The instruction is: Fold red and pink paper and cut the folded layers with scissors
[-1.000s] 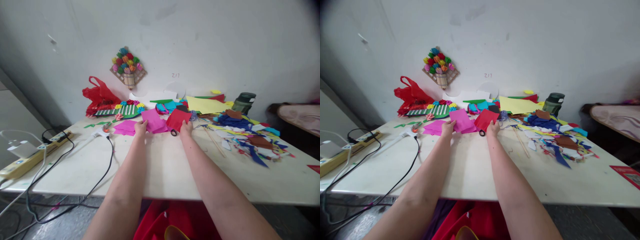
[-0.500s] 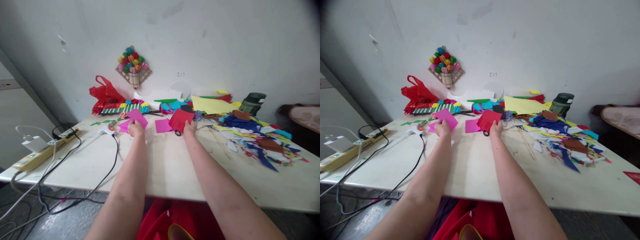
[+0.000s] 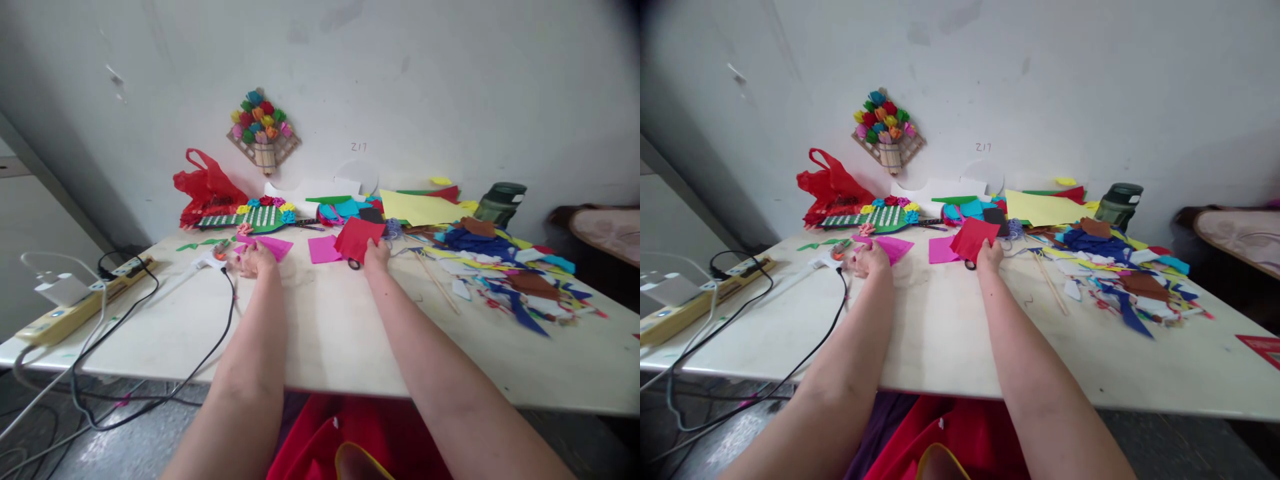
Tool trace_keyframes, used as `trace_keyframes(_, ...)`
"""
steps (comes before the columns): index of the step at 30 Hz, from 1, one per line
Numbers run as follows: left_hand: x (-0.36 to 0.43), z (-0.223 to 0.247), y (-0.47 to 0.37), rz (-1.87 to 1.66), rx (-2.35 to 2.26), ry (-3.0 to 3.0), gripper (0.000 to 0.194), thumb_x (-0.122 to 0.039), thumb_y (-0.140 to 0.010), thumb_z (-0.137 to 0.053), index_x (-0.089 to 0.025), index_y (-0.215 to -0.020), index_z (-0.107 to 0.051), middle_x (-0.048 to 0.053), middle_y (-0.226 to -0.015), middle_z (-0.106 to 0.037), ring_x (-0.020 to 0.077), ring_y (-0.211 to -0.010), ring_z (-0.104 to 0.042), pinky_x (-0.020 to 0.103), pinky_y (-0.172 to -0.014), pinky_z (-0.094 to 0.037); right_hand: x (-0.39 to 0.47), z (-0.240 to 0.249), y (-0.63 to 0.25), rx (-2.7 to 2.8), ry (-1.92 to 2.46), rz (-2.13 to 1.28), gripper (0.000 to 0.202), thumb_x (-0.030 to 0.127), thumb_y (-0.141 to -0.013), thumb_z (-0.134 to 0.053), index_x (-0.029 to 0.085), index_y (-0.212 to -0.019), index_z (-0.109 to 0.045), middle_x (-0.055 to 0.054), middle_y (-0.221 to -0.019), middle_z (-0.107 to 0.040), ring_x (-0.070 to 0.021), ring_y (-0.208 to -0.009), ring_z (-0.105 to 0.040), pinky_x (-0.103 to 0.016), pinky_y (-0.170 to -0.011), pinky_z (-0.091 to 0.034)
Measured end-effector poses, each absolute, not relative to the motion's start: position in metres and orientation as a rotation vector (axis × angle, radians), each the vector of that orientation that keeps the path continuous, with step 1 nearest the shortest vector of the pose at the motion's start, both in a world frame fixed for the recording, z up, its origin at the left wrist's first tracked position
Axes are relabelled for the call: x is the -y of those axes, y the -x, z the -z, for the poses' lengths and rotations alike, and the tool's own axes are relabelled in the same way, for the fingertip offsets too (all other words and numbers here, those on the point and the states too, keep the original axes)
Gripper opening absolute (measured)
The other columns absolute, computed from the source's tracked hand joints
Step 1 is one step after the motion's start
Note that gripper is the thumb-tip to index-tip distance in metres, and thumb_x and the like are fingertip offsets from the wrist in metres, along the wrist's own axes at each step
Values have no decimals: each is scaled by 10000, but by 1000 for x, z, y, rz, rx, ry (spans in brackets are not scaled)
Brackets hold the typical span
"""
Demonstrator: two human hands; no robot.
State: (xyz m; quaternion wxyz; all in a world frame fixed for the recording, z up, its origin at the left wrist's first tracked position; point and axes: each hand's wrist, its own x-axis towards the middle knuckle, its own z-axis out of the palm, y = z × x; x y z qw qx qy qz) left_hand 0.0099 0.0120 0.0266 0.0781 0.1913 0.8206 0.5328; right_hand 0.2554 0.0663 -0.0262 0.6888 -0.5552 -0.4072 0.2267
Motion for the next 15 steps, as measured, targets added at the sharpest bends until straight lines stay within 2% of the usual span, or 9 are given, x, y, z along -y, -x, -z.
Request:
trace_keyframes(5, -16, -26, -6, -1595, -2527, -705, 391, -402, -855, -358, -206, -1026, -650, 126, -1118, -601, 338, -1216, -340, 556, -945, -263, -66, 23, -254, 805, 1329, -548, 229, 285, -754, -475, 152, -867, -623, -61, -802, -659, -189, -744, -610, -286, -651, -470)
trace_keyframes(8, -16, -28, -6, -1497, -2482, -772, 392, -385, -846, -363, -177, -984, -665, 157, -1036, -623, 341, -1098, -460, 489, -859, -341, -66, 23, -254, 802, 1316, -551, 231, 283, -753, -475, 155, -872, -626, -59, -810, -661, -186, -752, -614, -283, -652, -472)
trace_keyframes(11, -18, -28, -11, -1538, -2378, -1000, 359, -354, -839, -363, -173, -877, -671, 131, -869, -644, 279, -890, -549, 369, -726, -381, -67, 24, -254, 799, 1308, -545, 233, 287, -750, -473, 154, -862, -627, -59, -795, -661, -189, -749, -617, -284, -645, -474)
trace_keyframes(13, -21, -25, -16, -1639, -2299, -1168, 324, -375, -829, -402, -179, -762, -651, 82, -720, -614, 220, -758, -543, 302, -652, -366, -69, 25, -254, 804, 1301, -537, 229, 291, -746, -472, 156, -851, -625, -57, -777, -659, -191, -743, -618, -285, -638, -475)
trace_keyframes(15, -27, -21, -22, -1752, -2180, -1295, 304, -375, -817, -448, -175, -642, -594, 29, -584, -525, 162, -636, -496, 258, -594, -337, -70, 27, -255, 815, 1290, -532, 223, 291, -741, -472, 160, -842, -622, -54, -764, -657, -190, -737, -618, -283, -631, -475)
